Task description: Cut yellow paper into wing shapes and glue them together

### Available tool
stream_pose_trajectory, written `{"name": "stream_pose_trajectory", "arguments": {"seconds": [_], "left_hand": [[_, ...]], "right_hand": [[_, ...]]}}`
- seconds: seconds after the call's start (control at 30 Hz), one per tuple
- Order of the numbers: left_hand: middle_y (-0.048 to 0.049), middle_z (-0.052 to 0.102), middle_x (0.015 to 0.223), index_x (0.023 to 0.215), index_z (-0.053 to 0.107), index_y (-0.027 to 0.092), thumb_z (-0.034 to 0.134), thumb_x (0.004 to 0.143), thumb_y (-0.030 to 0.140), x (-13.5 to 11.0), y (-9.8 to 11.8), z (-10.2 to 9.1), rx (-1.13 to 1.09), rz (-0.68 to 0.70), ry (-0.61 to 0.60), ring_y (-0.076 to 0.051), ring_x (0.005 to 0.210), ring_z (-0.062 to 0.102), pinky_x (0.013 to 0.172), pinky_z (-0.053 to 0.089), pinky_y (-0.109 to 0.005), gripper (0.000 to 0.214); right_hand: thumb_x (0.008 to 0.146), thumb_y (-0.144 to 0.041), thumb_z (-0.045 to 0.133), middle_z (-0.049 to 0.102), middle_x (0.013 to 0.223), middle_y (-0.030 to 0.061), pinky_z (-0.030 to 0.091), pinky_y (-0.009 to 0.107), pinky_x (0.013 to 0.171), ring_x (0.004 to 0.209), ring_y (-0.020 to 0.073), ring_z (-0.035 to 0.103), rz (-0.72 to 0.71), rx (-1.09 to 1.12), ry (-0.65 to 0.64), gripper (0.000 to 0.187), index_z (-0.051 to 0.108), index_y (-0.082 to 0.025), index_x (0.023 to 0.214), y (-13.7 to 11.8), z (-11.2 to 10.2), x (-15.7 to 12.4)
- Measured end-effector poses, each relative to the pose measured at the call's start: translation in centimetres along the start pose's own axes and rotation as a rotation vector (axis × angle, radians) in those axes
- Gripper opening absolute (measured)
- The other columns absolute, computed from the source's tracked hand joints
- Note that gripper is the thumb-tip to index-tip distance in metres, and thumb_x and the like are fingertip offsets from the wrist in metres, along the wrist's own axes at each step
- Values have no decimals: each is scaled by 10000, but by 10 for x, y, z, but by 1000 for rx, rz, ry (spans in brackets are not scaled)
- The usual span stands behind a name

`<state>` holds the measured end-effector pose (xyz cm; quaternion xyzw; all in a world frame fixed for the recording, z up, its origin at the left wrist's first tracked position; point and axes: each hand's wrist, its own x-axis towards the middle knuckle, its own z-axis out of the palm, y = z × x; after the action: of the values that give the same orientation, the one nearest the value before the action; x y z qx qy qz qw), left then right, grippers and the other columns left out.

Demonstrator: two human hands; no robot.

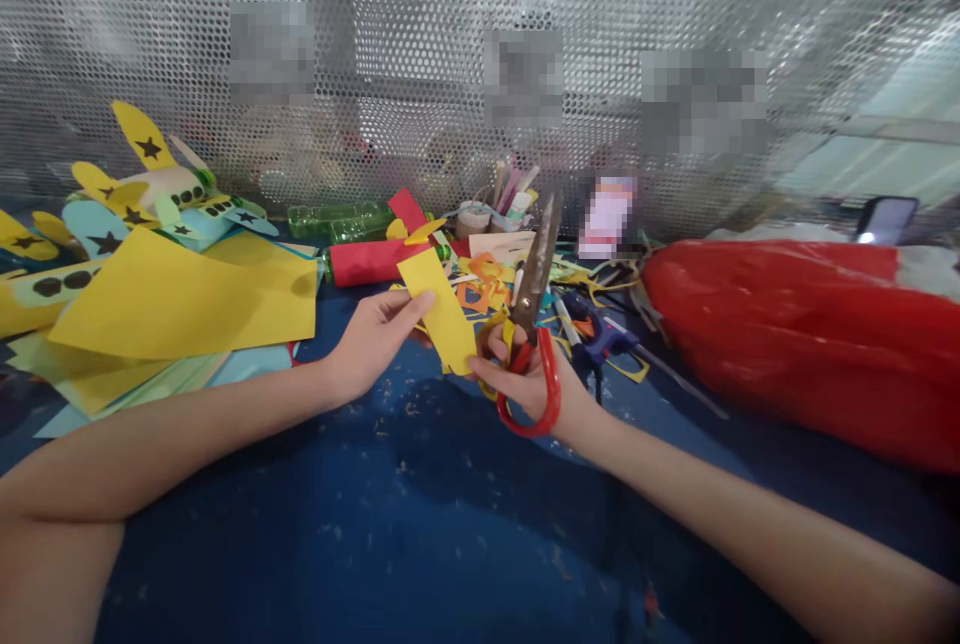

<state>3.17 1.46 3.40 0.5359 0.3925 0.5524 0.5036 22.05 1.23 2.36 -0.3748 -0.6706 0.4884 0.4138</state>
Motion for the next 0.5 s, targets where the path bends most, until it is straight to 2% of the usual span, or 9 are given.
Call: {"name": "stream_pose_trajectory", "arguments": {"seconds": [0.13, 0.27, 0.4, 0.5], "left_hand": [[-69, 727, 817, 802, 716, 133, 690, 766, 398, 1, 0, 0, -55, -10, 44, -136, 654, 634, 615, 537, -258, 269], [-39, 720, 761, 833, 714, 140, 755, 711, 313, 1, -2, -1, -98, -20, 78, -128, 624, 634, 621, 538, -257, 215], [-15, 717, 751, 843, 702, 151, 788, 676, 284, -1, -6, 1, -51, -64, 71, -118, 643, 644, 629, 528, -231, 230], [-15, 729, 795, 862, 693, 159, 795, 661, 263, -4, -4, 6, 33, -167, -38, -115, 669, 655, 646, 518, -222, 249]], "right_hand": [[704, -316, 688, 454, 679, -45, 383, 262, 554, 575, 92, 399, -49, -27, 118, 354, 348, -224, 674, -3, -3, 4], [705, -333, 677, 469, 731, -33, 414, 268, 587, 641, 108, 452, -96, 68, 241, 341, 350, -232, 705, -3, -10, 11], [725, -345, 684, 472, 814, -14, 477, 317, 773, 819, 143, 542, -188, 124, 341, 353, 346, -244, 729, -3, -20, 18], [744, -349, 688, 494, 836, -10, 458, 355, 903, 933, 161, 561, -249, 118, 378, 348, 355, -251, 754, -1, -25, 22]]}}
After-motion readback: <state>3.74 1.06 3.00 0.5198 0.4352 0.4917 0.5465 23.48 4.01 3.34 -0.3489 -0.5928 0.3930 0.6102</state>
